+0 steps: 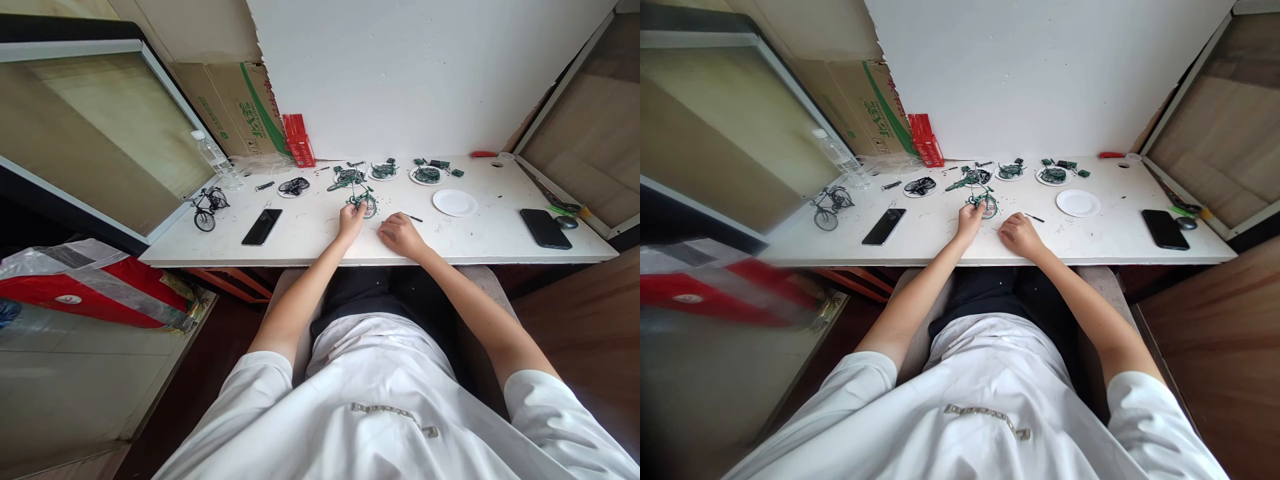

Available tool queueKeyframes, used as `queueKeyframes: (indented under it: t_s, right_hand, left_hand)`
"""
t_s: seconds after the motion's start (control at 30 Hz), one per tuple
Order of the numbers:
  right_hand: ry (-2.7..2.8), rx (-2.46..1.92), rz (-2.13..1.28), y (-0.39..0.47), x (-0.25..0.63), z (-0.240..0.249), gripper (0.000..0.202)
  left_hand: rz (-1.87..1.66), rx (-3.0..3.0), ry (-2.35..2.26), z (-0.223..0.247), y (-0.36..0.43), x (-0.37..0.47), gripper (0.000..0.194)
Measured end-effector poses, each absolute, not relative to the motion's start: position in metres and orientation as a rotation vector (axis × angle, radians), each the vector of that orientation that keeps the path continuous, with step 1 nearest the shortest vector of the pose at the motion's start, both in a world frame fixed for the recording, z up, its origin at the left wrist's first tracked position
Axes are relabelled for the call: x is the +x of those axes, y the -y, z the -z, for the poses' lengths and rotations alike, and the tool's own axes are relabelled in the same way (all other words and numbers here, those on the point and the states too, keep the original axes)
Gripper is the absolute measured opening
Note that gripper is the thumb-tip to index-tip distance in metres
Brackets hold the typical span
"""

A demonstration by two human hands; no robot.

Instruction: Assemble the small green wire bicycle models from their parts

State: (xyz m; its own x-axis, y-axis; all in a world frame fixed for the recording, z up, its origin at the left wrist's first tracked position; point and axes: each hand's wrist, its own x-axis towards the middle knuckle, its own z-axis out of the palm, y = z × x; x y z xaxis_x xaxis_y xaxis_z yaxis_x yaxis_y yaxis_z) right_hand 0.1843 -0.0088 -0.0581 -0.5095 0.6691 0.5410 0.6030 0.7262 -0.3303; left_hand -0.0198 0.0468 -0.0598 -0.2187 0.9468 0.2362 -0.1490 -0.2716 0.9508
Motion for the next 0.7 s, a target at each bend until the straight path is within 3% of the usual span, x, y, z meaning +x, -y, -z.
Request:
queueKeyframes:
  t_s: [0.7]
  right_hand:
    - [2.282,-1.021,-0.084,0.0116,0.1828,0.0562,0.027]
  left_hand:
    - [-1.652,1.281,-1.105,0.0650,-0.0484,-0.0215,0.072]
